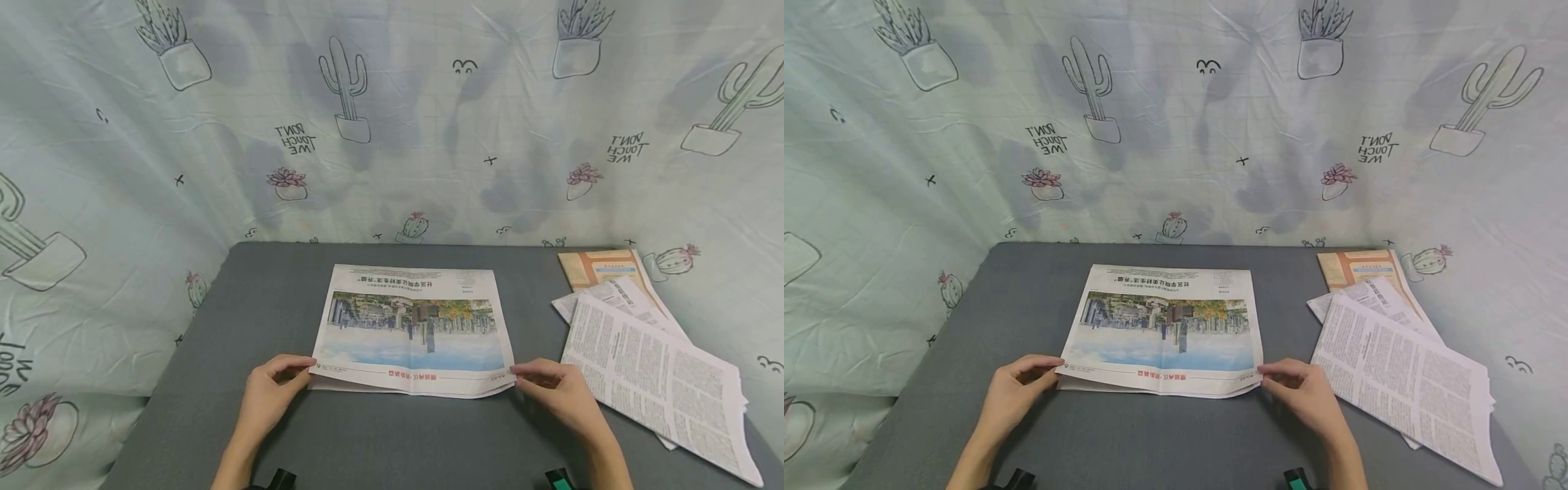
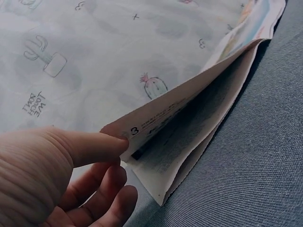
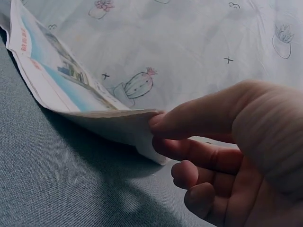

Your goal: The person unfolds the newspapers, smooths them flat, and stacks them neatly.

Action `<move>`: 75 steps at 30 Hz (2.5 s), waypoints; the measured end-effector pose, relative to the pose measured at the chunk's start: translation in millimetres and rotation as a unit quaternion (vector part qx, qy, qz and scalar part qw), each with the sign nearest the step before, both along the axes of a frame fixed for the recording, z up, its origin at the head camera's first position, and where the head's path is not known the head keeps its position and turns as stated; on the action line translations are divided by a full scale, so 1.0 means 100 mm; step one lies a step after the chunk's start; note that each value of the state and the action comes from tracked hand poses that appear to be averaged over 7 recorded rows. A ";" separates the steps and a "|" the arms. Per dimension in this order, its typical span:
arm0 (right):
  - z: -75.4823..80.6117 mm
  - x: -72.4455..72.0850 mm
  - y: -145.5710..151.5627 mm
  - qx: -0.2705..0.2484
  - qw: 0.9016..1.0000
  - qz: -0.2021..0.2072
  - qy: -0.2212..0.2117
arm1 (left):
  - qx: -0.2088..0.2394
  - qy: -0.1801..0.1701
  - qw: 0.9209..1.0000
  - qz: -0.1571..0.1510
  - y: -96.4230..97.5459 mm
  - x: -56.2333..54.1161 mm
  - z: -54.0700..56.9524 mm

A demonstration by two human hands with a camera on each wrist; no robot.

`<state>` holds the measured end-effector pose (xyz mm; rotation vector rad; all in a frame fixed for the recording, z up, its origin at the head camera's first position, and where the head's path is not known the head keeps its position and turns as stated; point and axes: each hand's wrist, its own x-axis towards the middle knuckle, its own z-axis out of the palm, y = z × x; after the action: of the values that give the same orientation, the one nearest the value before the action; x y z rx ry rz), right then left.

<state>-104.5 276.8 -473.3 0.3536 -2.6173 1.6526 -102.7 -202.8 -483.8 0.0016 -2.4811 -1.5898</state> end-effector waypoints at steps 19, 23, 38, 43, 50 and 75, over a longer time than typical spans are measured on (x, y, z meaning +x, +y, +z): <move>-0.07 -0.03 0.06 0.010 0.997 0.069 0.011 | 0.007 -0.022 1.000 0.009 0.04 0.00 0.01; -0.07 -0.03 0.06 0.017 0.997 0.067 0.015 | 0.007 -0.028 1.000 0.013 0.05 0.00 0.01; -0.03 -0.01 0.01 0.008 0.996 0.072 0.050 | 0.017 -0.024 0.999 0.019 0.07 -0.01 0.02; -0.01 -0.01 -0.02 0.024 0.997 0.036 0.065 | 0.022 -0.014 0.999 0.019 0.06 0.00 0.02; 0.02 -0.02 -0.05 0.043 0.996 -0.026 0.072 | 0.036 -0.015 0.999 0.015 0.06 0.01 0.04; 0.02 0.00 -0.11 0.035 0.990 -0.119 0.063 | -0.054 -0.007 0.998 -0.013 0.03 0.03 0.05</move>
<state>-104.5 265.5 -471.4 0.1354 -2.5141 1.4201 -100.0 -200.1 -479.0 -0.0361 -2.5853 -1.4677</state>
